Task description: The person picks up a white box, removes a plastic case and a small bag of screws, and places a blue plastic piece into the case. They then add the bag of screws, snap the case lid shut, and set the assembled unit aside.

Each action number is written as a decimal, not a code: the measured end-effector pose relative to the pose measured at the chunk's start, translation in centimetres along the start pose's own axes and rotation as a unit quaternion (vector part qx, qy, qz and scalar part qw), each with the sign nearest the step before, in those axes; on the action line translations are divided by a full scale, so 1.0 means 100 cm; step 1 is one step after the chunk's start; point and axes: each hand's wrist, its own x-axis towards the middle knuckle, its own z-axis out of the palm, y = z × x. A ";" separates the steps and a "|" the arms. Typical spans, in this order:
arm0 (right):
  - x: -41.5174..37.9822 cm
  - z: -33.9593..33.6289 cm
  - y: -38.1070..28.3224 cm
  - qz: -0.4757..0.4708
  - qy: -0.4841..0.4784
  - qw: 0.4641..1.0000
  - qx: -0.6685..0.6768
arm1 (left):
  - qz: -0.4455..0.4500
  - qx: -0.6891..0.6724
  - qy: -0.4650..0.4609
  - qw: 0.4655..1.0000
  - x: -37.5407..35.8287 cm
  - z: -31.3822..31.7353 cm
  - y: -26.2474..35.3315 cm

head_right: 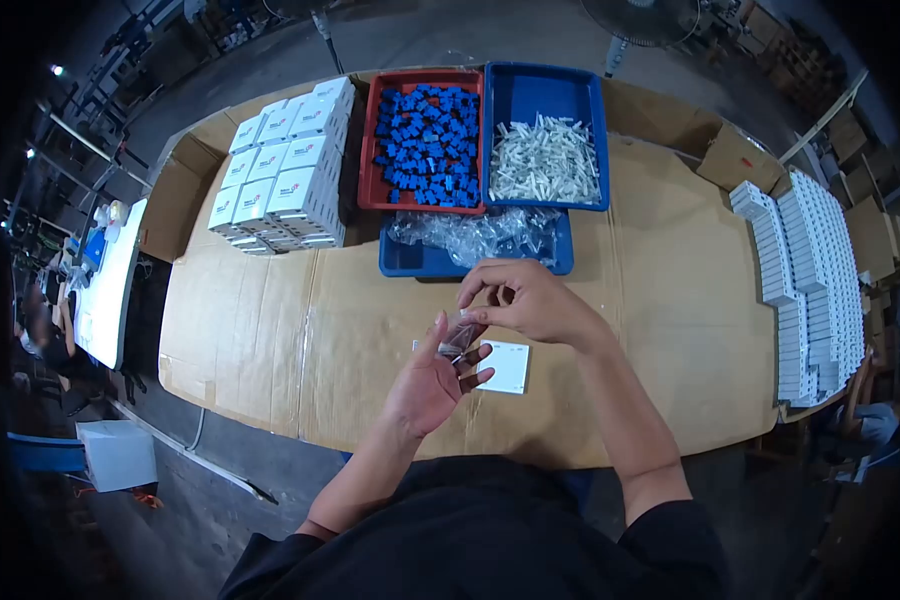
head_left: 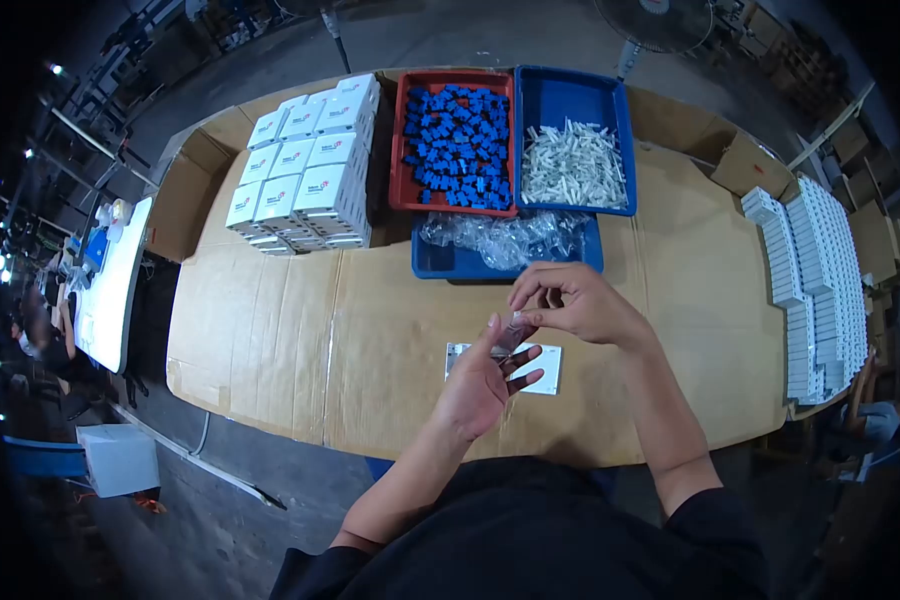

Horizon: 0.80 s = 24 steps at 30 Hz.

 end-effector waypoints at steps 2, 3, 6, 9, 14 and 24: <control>0.003 -0.006 -0.004 -0.007 -0.072 0.997 -0.030 | -0.001 0.023 0.009 1.000 -0.002 0.000 -0.004; 0.002 -0.006 -0.006 -0.007 -0.084 0.995 -0.045 | -0.004 0.039 0.017 0.999 -0.003 0.001 -0.007; 0.003 -0.012 -0.010 -0.017 -0.114 0.988 -0.101 | -0.010 0.061 0.011 0.998 0.003 -0.003 -0.012; -0.003 -0.013 -0.014 0.012 -0.128 0.988 -0.081 | -0.016 0.057 0.011 0.998 0.003 -0.003 -0.013; -0.007 -0.007 -0.006 0.036 -0.152 0.988 -0.017 | -0.011 0.022 0.001 1.000 0.004 -0.006 -0.011; -0.006 0.004 0.004 0.010 -0.129 0.990 0.049 | -0.010 -0.019 -0.034 0.999 0.009 -0.017 -0.007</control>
